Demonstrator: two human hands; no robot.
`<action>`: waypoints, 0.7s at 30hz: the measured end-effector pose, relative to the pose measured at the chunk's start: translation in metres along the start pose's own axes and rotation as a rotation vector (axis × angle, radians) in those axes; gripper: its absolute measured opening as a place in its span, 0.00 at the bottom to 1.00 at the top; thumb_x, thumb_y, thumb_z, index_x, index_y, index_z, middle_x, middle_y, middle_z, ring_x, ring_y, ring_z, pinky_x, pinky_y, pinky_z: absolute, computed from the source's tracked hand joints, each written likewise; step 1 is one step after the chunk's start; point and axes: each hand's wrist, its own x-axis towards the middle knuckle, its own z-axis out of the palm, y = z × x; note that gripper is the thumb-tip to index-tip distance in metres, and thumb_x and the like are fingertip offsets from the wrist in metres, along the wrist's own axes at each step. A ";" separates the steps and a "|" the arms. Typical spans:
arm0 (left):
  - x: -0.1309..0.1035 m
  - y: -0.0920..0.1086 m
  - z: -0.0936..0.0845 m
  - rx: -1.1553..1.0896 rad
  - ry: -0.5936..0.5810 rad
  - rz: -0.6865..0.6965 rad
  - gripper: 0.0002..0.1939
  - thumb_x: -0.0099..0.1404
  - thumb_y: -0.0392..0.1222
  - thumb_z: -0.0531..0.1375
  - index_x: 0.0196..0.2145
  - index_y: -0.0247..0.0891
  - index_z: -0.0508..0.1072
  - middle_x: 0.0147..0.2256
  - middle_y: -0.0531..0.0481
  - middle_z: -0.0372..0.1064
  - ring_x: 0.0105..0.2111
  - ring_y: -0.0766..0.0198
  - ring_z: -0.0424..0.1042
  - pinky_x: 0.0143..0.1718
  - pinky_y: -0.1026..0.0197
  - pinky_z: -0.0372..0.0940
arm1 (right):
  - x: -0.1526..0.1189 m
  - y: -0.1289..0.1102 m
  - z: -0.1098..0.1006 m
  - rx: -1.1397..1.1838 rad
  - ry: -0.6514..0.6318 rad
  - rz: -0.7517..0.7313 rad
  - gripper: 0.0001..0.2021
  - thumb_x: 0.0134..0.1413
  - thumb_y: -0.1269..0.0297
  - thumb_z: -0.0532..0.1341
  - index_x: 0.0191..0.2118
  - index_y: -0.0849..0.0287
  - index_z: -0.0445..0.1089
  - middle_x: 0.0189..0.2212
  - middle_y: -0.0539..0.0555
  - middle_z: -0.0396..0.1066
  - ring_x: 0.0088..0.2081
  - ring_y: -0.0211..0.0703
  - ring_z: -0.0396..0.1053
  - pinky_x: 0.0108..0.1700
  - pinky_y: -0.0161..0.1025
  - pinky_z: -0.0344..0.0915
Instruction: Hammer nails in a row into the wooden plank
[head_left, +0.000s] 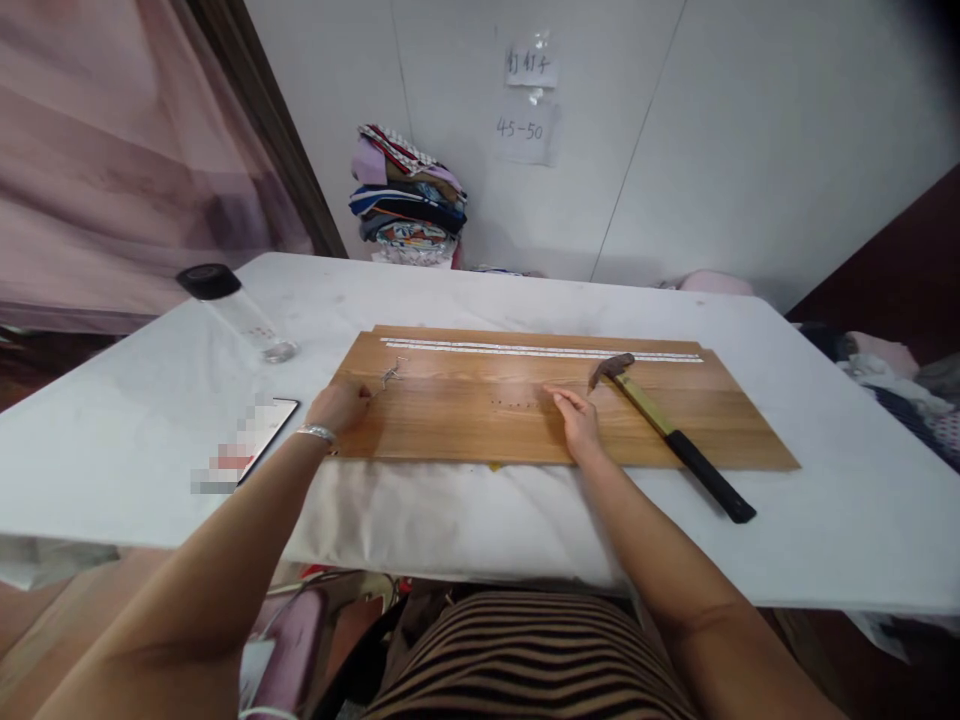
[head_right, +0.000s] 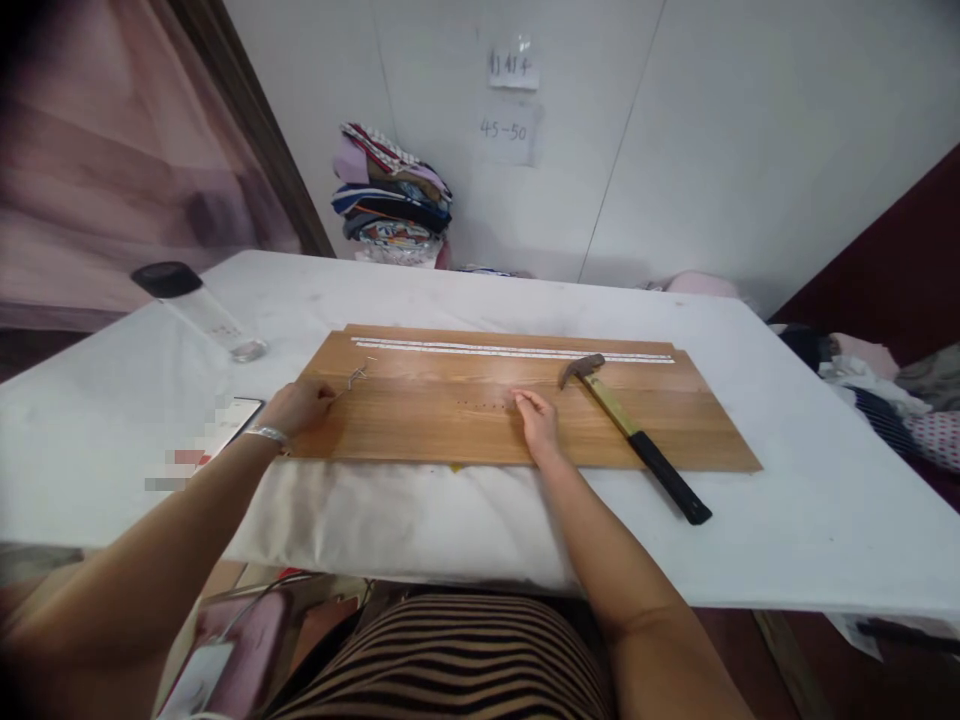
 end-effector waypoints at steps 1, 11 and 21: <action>-0.001 -0.001 0.001 -0.005 -0.015 0.019 0.16 0.64 0.39 0.57 0.41 0.37 0.84 0.44 0.37 0.84 0.45 0.48 0.82 0.41 0.57 0.71 | 0.002 0.000 -0.001 0.073 0.042 0.015 0.09 0.51 0.56 0.70 0.35 0.55 0.82 0.40 0.56 0.86 0.49 0.53 0.81 0.62 0.54 0.71; -0.024 -0.005 0.012 -0.075 -0.035 0.208 0.14 0.69 0.41 0.55 0.42 0.38 0.81 0.46 0.38 0.82 0.46 0.45 0.81 0.48 0.52 0.71 | 0.012 -0.005 -0.005 0.467 0.166 0.185 0.01 0.53 0.67 0.69 0.34 0.56 0.78 0.36 0.54 0.85 0.44 0.44 0.82 0.57 0.45 0.74; -0.058 0.029 0.022 0.090 -0.016 0.381 0.23 0.74 0.34 0.47 0.55 0.37 0.77 0.53 0.35 0.76 0.45 0.49 0.79 0.41 0.53 0.72 | 0.013 -0.010 -0.006 0.284 0.135 0.118 0.11 0.52 0.54 0.70 0.35 0.56 0.77 0.38 0.59 0.85 0.46 0.51 0.83 0.55 0.50 0.75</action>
